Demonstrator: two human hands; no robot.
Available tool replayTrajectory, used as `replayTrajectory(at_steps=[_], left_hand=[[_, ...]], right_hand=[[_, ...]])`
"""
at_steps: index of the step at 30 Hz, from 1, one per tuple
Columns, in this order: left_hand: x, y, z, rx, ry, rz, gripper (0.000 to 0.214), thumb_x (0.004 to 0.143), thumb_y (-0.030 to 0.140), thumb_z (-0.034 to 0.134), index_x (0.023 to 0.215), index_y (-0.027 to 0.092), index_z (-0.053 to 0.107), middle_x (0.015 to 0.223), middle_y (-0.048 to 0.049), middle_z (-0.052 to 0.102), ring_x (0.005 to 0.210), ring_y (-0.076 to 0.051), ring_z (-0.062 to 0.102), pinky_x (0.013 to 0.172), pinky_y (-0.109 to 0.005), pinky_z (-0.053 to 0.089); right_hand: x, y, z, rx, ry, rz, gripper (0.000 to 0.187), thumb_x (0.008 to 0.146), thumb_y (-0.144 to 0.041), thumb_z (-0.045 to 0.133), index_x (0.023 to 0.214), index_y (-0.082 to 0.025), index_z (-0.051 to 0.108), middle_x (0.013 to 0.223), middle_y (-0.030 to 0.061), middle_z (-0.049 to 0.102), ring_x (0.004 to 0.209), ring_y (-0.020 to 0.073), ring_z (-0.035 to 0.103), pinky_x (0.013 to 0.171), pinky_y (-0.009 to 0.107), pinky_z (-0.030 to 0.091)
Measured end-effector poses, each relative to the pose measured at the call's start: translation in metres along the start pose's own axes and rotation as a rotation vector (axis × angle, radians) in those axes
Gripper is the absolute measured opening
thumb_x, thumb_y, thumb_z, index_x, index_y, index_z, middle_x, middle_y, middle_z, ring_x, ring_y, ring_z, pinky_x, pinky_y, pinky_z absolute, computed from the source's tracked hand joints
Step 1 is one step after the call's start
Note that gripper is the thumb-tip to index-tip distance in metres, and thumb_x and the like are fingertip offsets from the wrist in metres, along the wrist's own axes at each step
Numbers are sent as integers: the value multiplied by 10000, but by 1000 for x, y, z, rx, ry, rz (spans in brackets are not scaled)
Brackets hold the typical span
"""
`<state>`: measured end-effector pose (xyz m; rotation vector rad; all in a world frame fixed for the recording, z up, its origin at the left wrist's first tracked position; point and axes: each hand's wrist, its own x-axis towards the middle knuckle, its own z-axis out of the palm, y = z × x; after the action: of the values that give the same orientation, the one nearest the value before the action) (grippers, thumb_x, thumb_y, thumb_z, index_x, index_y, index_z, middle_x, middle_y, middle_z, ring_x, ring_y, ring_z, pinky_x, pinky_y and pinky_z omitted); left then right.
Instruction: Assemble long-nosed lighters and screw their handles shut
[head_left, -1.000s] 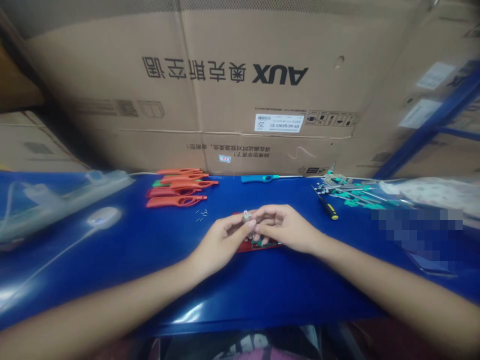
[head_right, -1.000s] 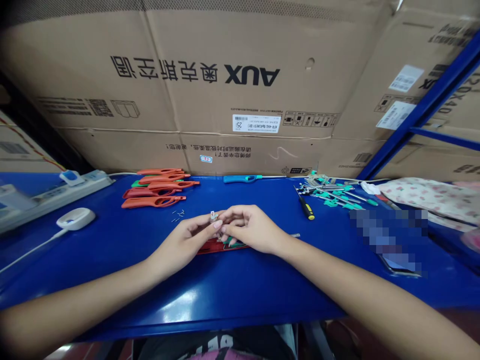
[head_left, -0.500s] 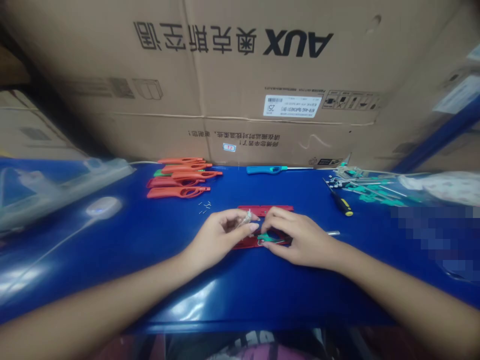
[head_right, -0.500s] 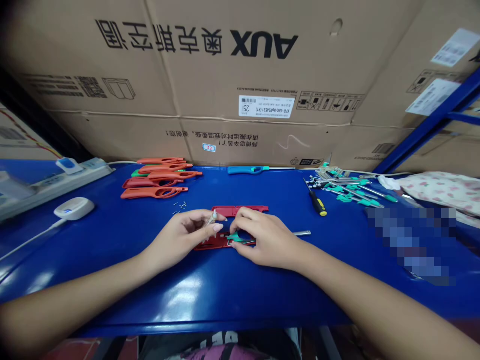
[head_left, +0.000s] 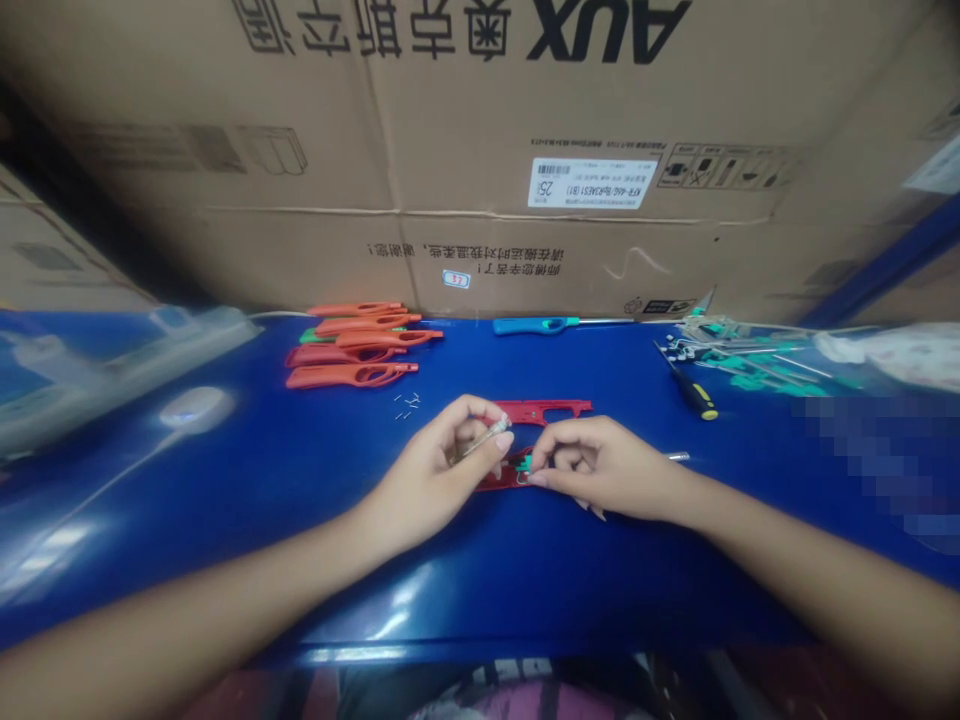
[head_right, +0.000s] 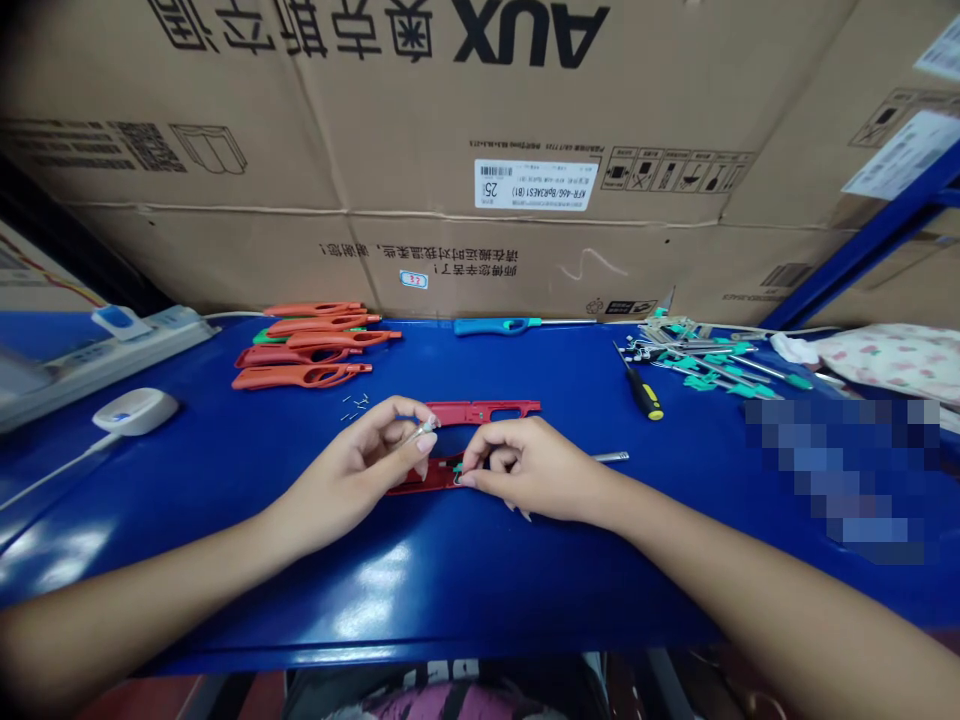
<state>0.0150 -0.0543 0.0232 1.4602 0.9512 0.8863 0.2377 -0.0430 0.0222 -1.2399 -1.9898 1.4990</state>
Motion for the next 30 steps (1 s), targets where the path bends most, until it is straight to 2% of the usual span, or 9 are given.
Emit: replayTrajectory(at_steps=[9, 14, 20, 26, 30], left_hand=[[0, 0, 2, 6, -40, -33, 292, 888, 440, 648, 974, 167, 590, 786, 12, 580, 705, -120, 547, 678, -251, 443], [-1, 3, 0, 20, -67, -7, 305, 929, 435, 597, 1077, 170, 618, 759, 19, 554, 674, -117, 512, 645, -250, 414], [-2, -2, 0, 13, -88, 61, 232, 951, 374, 597, 1069, 174, 581, 796, 14, 564, 738, -119, 540, 705, -245, 440], [-1, -5, 0, 48, -110, 81, 201, 970, 341, 577, 1076, 171, 584, 874, -25, 646, 823, -145, 624, 776, -268, 494], [-1, -6, -2, 164, -107, 108, 221, 1002, 347, 519, 1131, 184, 596, 931, -38, 691, 876, -156, 658, 807, -277, 509]], right_hand=[[2, 0, -1, 115, -46, 36, 237, 852, -405, 691, 896, -186, 611, 534, -75, 540, 438, 83, 550, 398, 187, 514], [3, 2, -1, 146, -51, 38, 254, 854, -410, 693, 890, -177, 601, 552, -67, 542, 453, 82, 559, 394, 183, 517], [3, 0, -2, 171, -45, 40, 265, 816, -393, 742, 875, -171, 609, 566, -64, 556, 454, 78, 558, 386, 180, 516], [3, -1, -3, 213, -52, 48, 320, 770, -416, 792, 888, -166, 632, 595, -56, 588, 454, 73, 563, 390, 179, 522], [3, -1, -3, 205, -43, 54, 301, 799, -422, 765, 883, -165, 634, 577, -54, 595, 431, 69, 553, 383, 175, 513]])
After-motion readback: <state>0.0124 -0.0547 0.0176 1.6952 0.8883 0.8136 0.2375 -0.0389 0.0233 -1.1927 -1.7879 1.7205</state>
